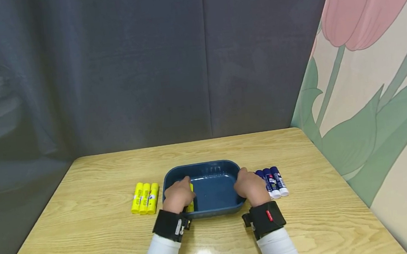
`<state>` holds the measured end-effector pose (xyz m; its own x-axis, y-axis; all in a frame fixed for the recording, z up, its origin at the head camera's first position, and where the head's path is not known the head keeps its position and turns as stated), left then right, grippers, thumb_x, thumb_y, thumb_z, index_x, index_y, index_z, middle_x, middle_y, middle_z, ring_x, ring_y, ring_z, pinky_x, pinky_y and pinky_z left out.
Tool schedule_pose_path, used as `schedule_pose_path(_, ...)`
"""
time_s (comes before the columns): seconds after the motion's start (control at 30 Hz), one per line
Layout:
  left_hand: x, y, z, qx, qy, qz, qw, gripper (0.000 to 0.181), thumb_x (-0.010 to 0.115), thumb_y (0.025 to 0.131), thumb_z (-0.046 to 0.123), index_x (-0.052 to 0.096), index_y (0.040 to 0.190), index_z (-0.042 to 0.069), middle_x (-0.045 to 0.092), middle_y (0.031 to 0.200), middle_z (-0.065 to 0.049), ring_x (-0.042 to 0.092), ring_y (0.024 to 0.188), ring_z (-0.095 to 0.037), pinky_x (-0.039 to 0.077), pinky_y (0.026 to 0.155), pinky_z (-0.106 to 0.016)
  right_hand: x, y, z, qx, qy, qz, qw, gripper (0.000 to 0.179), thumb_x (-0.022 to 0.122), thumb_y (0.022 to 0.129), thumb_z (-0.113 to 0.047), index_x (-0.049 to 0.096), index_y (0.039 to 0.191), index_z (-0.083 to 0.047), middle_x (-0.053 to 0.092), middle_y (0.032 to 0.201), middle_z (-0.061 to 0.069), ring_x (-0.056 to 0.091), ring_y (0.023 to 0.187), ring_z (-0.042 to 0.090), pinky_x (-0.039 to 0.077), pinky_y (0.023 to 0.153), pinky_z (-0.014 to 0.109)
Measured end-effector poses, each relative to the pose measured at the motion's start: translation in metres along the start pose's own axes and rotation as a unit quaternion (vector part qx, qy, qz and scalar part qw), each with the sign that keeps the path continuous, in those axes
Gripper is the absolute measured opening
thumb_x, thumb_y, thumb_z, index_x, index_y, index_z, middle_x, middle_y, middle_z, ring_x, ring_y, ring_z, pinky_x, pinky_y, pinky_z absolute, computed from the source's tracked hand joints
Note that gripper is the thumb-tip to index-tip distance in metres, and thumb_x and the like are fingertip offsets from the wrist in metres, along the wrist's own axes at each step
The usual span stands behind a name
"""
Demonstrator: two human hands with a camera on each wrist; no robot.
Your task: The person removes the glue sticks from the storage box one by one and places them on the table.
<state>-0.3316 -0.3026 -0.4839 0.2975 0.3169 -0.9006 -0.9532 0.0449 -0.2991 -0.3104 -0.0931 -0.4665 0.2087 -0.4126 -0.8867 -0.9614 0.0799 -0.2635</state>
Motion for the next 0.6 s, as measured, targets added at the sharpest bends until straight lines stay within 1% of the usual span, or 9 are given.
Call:
schedule_pose_path(0.1, -0.0001, -0.0002, 0.0002, 0.002, -0.001, 0.002, 1.0, 0.057, 0.068, 0.094, 0.014, 0.047, 0.147, 0.012, 0.061, 0.134, -0.015, 0.061, 0.104, -0.027, 0.049, 0.092, -0.05, 0.0003, 0.0005, 0.0008, 0.0, 0.003, 0.001, 1.0, 0.049, 0.047, 0.1, -0.012, 0.038, 0.139, 0.015, 0.06, 0.104, 0.024, 0.057, 0.079, 0.03, 0.046, 0.064, 0.039)
schedule_pose_path(0.33, 0.0012, -0.0003, 0.0005, 0.005, -0.002, 0.0, 1.0, 0.058, 0.067, 0.095, 0.016, 0.045, 0.148, 0.013, 0.061, 0.134, -0.016, 0.061, 0.105, -0.028, 0.05, 0.091, -0.049, 0.0011, 0.0007, 0.0012, 0.004, 0.006, -0.001, 1.0, 0.049, 0.047, 0.1, -0.012, 0.037, 0.139, 0.015, 0.059, 0.102, 0.023, 0.057, 0.079, 0.029, 0.045, 0.063, 0.038)
schedule_pose_path(0.6, 0.0012, -0.0006, 0.0011, 0.007, 0.0, 0.001, 1.0, 0.059, 0.067, 0.095, 0.017, 0.044, 0.15, 0.014, 0.059, 0.136, -0.014, 0.061, 0.111, -0.027, 0.049, 0.092, -0.049, 0.0014, 0.0008, 0.0013, 0.004, 0.004, 0.001, 1.0, 0.049, 0.047, 0.1, -0.012, 0.038, 0.139, 0.015, 0.059, 0.102, 0.023, 0.057, 0.079, 0.029, 0.045, 0.063, 0.038)
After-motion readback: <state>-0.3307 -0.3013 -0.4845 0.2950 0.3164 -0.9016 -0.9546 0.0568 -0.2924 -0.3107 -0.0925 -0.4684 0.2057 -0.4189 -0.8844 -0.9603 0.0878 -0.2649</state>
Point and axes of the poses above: each hand's wrist, its own y-axis towards the middle knuckle, its own x-axis out of the palm, z = x × y, the point moved 3 cm from there along y, towards the middle knuckle
